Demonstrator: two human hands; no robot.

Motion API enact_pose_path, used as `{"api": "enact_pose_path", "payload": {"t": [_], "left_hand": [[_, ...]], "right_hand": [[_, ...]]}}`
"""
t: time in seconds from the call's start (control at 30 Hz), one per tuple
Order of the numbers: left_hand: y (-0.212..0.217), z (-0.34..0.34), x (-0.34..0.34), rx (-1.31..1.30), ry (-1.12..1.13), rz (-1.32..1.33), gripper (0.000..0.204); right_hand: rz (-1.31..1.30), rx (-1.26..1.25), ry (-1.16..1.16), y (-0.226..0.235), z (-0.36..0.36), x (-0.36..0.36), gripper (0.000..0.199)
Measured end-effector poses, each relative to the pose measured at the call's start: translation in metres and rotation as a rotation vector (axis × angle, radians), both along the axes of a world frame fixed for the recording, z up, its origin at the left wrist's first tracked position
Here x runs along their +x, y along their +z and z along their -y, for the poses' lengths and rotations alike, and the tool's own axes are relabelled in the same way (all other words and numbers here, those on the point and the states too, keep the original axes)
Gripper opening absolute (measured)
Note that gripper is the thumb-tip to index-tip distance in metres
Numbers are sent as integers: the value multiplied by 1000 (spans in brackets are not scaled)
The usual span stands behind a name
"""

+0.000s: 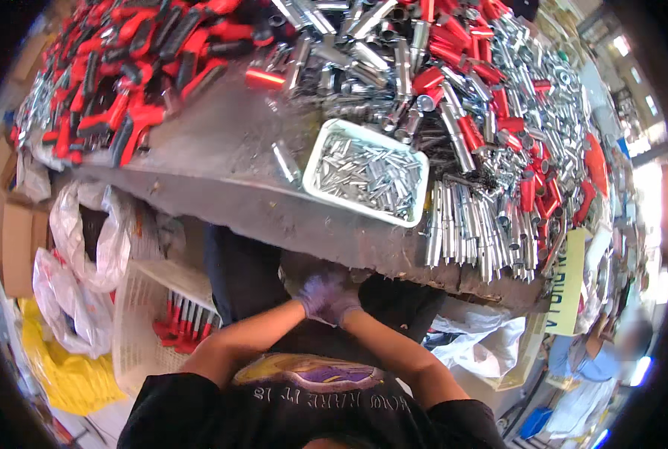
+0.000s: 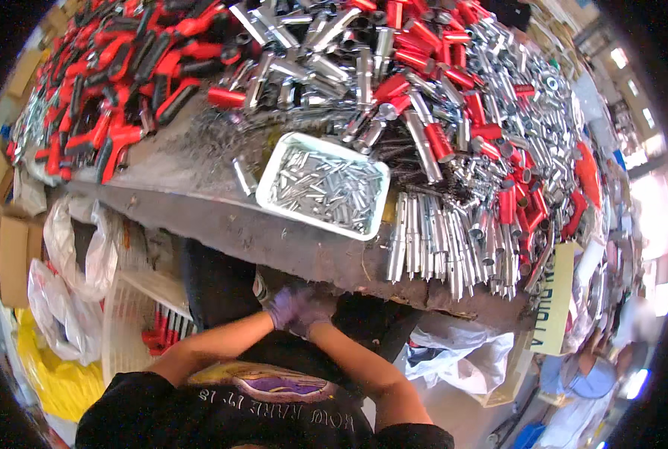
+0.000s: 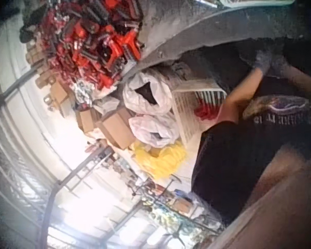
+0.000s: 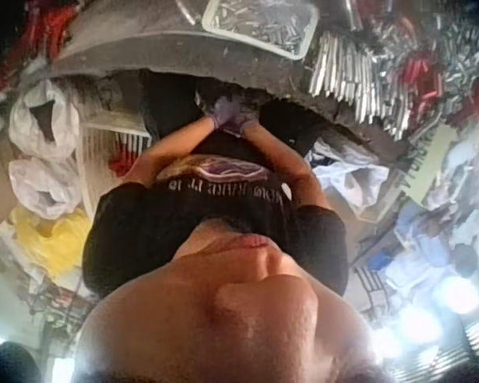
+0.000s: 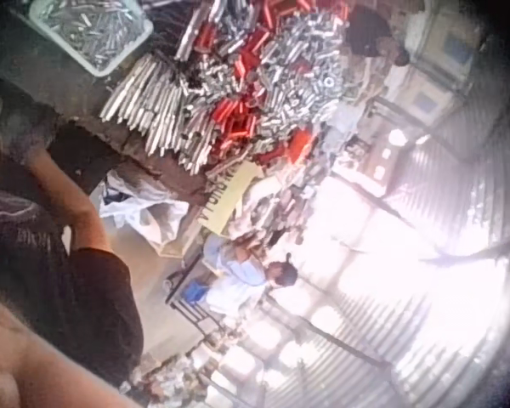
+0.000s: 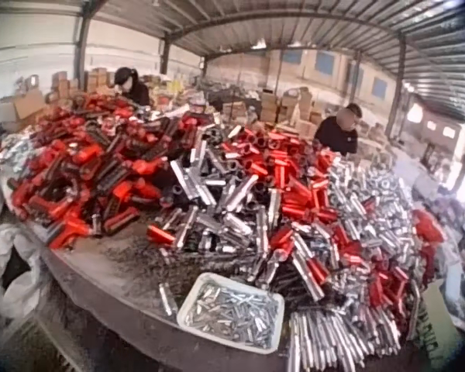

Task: Assembling hand tools by inserting metal shafts and springs into handles at a factory workbench.

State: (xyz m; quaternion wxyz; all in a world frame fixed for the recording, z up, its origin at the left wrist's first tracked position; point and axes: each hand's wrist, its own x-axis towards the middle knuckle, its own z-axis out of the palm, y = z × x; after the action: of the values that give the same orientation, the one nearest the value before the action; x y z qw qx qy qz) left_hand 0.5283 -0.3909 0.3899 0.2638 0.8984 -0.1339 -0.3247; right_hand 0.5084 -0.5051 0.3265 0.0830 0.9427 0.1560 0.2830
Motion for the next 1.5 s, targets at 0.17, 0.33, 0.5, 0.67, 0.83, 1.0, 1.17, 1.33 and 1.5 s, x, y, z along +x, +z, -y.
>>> {"api": "enact_pose_path", "payload": {"t": [0.17, 0.33, 0.5, 0.67, 0.83, 1.0, 1.17, 1.33, 1.5], "left_hand": [[-27, -38, -11, -879, 990, -838, 43], [-19, -62, 25, -1740, 1337, -329, 17], [104, -122, 14, -1912, 1648, -287, 17], [150, -168, -40, -1975, 1794, -135, 20], [113, -236, -146, -1687, 1677, -155, 14], [18, -326, -290, -484, 1794, -64, 44], [-101, -360, -321, 325, 1301, -348, 46], [-179, -316, -272, 628, 299, -692, 54], [-284, -295, -363, 530, -173, -568, 40]], "right_hand": [[-1362, 24, 344, 248, 20, 8, 36], [-1787, 2404, -446, 211, 88, -20, 37], [-1911, 2769, -501, 204, -5, -32, 41], [-1778, 1943, -26, 221, -97, -40, 52], [-1778, 1098, 490, 230, -128, -34, 55], [-1572, 1155, 209, 213, -91, -9, 39], [-1511, 1294, 76, 198, -63, -10, 36], [-1279, 1014, 201, 230, -69, -17, 27], [-1322, 1103, 283, 293, -64, 19, 26]]}}
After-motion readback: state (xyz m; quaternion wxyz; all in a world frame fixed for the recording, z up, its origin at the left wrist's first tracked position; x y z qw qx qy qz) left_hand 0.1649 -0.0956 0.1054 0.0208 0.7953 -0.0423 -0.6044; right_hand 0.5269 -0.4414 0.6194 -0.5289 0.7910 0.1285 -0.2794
